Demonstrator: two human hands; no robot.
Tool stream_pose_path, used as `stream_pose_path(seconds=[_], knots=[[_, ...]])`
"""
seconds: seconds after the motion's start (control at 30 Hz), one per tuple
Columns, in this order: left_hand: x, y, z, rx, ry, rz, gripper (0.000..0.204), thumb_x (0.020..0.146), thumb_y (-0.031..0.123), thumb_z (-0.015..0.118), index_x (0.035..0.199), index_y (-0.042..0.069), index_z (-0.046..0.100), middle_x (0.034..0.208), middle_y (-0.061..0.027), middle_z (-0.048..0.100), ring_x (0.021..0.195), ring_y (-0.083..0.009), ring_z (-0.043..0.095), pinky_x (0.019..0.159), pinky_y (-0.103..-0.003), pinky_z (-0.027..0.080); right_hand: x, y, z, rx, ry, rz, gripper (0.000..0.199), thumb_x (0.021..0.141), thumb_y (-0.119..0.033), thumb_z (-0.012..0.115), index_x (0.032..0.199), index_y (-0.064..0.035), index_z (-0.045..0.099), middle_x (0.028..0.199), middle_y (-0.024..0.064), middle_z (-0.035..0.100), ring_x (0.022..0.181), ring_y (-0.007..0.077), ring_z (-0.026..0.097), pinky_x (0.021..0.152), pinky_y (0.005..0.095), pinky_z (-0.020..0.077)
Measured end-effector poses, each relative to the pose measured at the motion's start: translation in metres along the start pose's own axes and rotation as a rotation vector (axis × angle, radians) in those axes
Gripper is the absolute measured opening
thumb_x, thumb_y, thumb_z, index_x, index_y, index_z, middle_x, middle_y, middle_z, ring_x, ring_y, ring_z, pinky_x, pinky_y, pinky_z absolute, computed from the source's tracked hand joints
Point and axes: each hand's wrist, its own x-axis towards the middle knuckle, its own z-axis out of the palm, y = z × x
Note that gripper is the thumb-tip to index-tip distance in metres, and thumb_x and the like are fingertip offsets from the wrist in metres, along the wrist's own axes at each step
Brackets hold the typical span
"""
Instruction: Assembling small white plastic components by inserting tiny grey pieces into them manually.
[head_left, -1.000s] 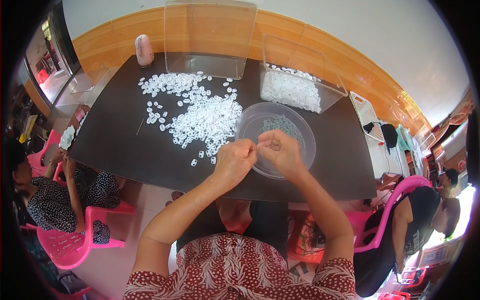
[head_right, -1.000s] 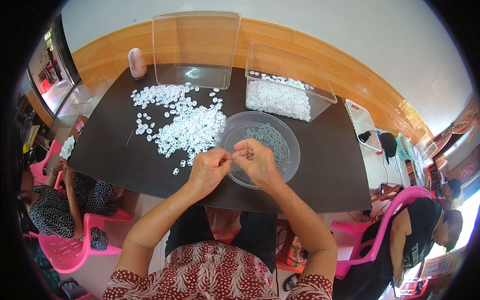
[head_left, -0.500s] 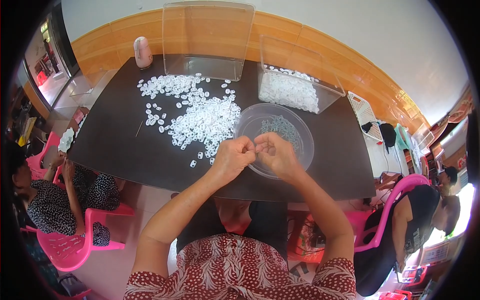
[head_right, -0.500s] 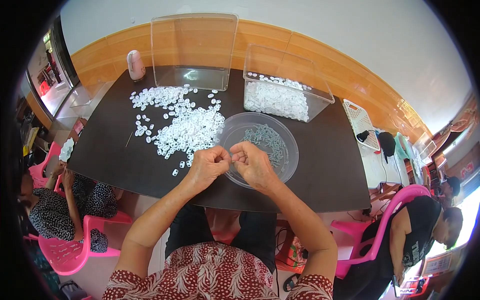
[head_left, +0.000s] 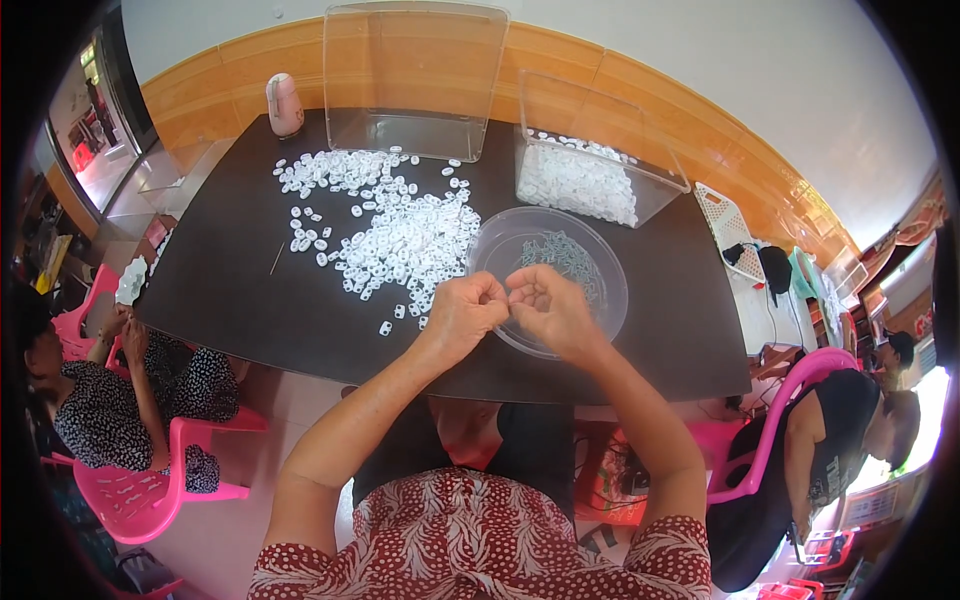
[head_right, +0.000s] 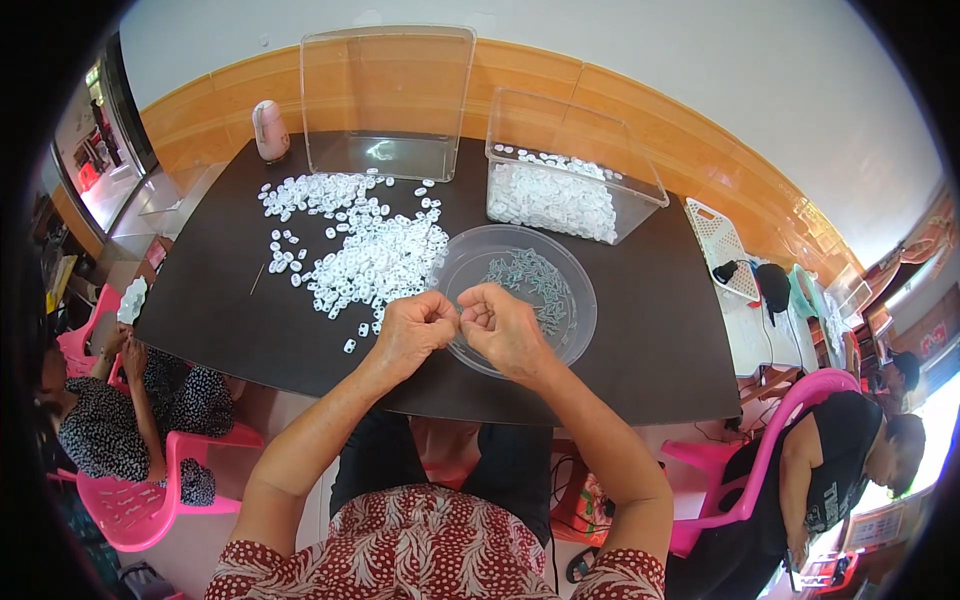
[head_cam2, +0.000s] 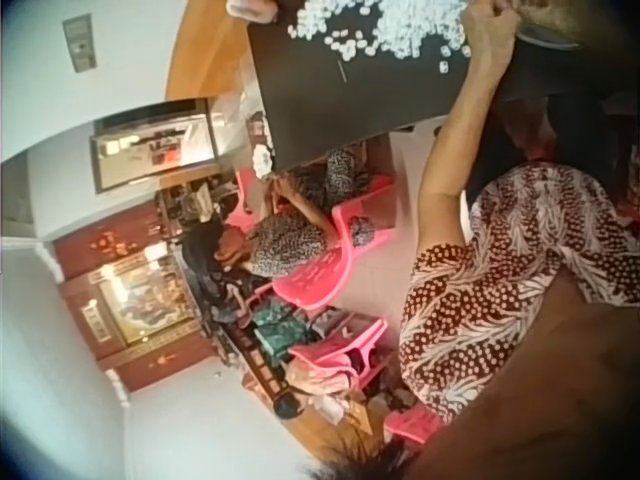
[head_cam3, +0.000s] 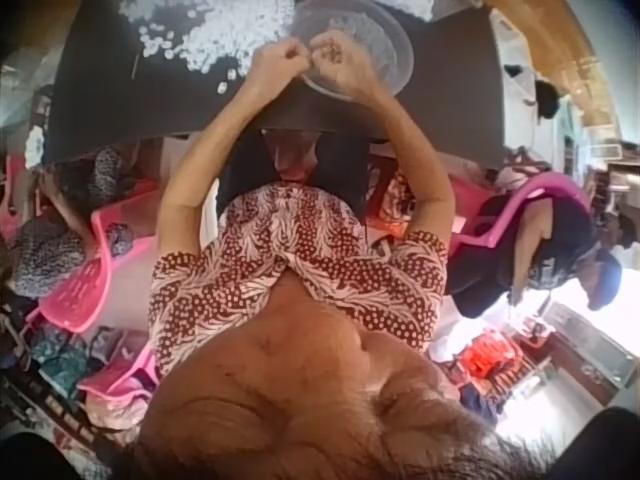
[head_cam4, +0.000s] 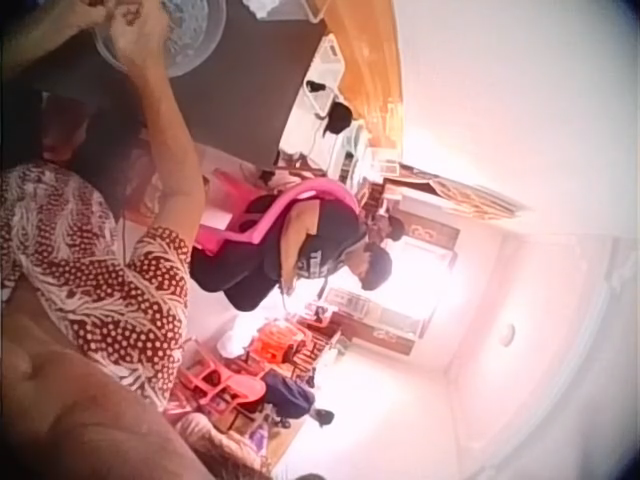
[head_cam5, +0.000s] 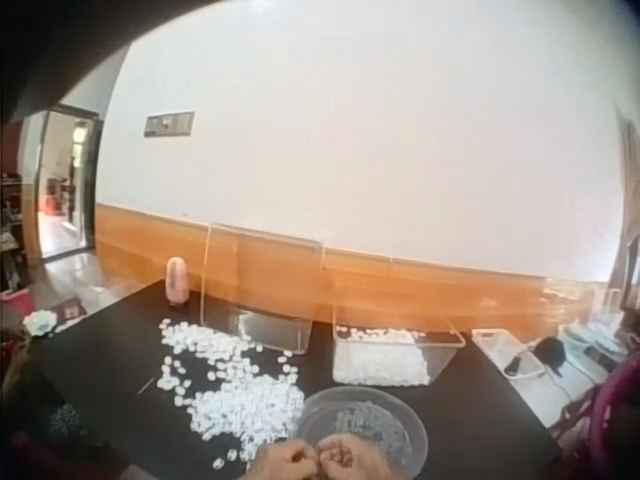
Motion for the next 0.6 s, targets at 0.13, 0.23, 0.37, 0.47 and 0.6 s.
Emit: stream_pose_path(seconds=[0.13, 0.23, 0.37, 0.47, 0.6], knots=[[0.0, -0.004, 0.0, 0.069, 0.001, 0.012, 0.006, 0.07, 0.006, 0.06, 0.069, 0.0, 0.058, 0.056, -0.0027, 0.055, 0.054, -0.0065, 0.049, 0.048, -0.024, 0.04, -0.001, 0.0, 0.001, -0.217, -0.017, -0.07, 0.028, 0.077, -0.001, 0.062, 0.105, 0.0009, 0.056, 0.081, 0.0073, 0.06, 0.069, 0.0129, 0.057, 0.065, 0.0272, 0.0481], [0.001, -0.009, 0.0, 0.06, -0.01, 0.007, 0.007, 0.07, 0.007, 0.06, 0.069, 0.0, 0.058, 0.055, -0.0029, 0.054, 0.053, -0.0069, 0.05, 0.048, -0.024, 0.04, 0.0, 0.002, -0.001, -0.264, -0.041, -0.113, 0.03, 0.075, 0.0, 0.061, 0.105, -0.0002, 0.055, 0.081, 0.0099, 0.059, 0.066, 0.0184, 0.057, 0.064, 0.0312, 0.0483], [0.002, -0.009, 0.0, 0.007, -0.019, -0.025, 0.006, 0.07, 0.006, 0.06, 0.068, 0.001, 0.059, 0.056, -0.0029, 0.055, 0.051, -0.0073, 0.05, 0.046, -0.024, 0.038, 0.0, 0.002, -0.003, -0.266, -0.076, -0.162, 0.03, 0.075, 0.0, 0.061, 0.104, -0.0009, 0.056, 0.074, 0.0098, 0.058, 0.067, 0.0196, 0.058, 0.064, 0.0318, 0.0486], [0.001, 0.003, 0.0, -0.208, 0.002, -0.183, 0.003, 0.073, 0.001, 0.058, 0.071, 0.003, 0.061, 0.06, 0.0004, 0.054, 0.05, -0.0037, 0.046, 0.041, -0.018, 0.032, 0.001, 0.002, -0.004, -0.244, -0.042, -0.137, 0.026, 0.076, -0.002, 0.063, 0.101, 0.0, 0.058, 0.072, 0.0075, 0.059, 0.068, 0.0158, 0.059, 0.063, 0.0282, 0.0483], [0.001, 0.01, -0.002, -0.305, 0.055, -0.256, 0.003, 0.074, 0.001, 0.059, 0.073, 0.002, 0.061, 0.061, -0.0005, 0.055, 0.047, -0.0035, 0.045, 0.038, -0.017, 0.029, 0.003, -0.001, -0.008, 0.09, -0.079, 0.069, 0.018, 0.078, -0.006, 0.067, 0.093, 0.0011, 0.061, 0.083, 0.0045, 0.063, 0.075, 0.0085, 0.059, 0.067, 0.0226, 0.048]])
